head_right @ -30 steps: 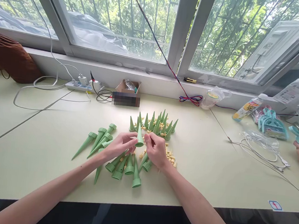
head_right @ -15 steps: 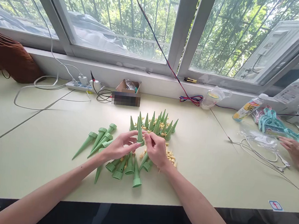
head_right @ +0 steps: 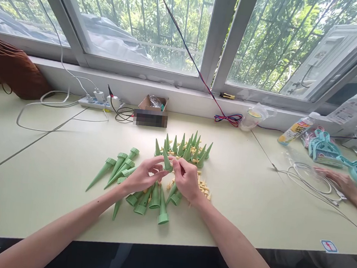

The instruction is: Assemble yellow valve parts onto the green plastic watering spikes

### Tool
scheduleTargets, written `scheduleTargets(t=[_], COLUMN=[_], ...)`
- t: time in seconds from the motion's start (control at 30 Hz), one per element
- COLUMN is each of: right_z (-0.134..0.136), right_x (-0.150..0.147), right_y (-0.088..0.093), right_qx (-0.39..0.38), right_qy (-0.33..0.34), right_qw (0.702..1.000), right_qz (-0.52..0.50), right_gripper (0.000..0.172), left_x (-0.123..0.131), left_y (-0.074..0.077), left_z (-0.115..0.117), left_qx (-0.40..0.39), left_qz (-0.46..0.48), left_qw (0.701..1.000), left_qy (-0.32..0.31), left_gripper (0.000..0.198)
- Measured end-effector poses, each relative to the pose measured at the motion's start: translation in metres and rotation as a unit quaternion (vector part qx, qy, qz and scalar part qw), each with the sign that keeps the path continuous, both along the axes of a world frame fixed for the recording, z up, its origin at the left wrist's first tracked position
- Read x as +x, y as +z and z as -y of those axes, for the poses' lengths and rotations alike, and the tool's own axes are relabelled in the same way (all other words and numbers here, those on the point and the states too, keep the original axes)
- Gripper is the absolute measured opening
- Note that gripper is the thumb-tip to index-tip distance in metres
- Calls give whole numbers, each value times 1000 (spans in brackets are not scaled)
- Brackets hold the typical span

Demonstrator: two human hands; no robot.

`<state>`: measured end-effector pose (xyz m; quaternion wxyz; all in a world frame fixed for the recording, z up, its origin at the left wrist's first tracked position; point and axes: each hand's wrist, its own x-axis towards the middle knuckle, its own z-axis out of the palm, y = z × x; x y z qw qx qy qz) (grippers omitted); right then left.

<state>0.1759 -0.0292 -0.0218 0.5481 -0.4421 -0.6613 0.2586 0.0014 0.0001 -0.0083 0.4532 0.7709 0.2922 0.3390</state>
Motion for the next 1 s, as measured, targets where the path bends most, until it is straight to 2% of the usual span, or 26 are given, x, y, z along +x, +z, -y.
scheduleTargets(t=[0.43, 0.77, 0.87, 1.0], right_z=[-1, -1, 0, 0], right_x=[1, 0, -1, 0], right_y=[-1, 1, 1, 1], right_qx=[-1, 0, 2, 10], right_qy=[-10, -7, -13, -17], right_qw=[1000, 1000, 1000, 1000], right_qz=[7, 8, 10, 6], right_gripper=[42, 39, 38, 38], left_x=[1, 1, 2, 3], left_y=[-1, -5, -3, 1], left_z=[0, 1, 2, 3], left_qx=[15, 118, 106, 52], left_qz=[17, -12, -14, 6], left_qw=[1000, 992, 993, 997], left_qy=[5, 44, 48, 58], left_gripper=[37, 35, 35, 38])
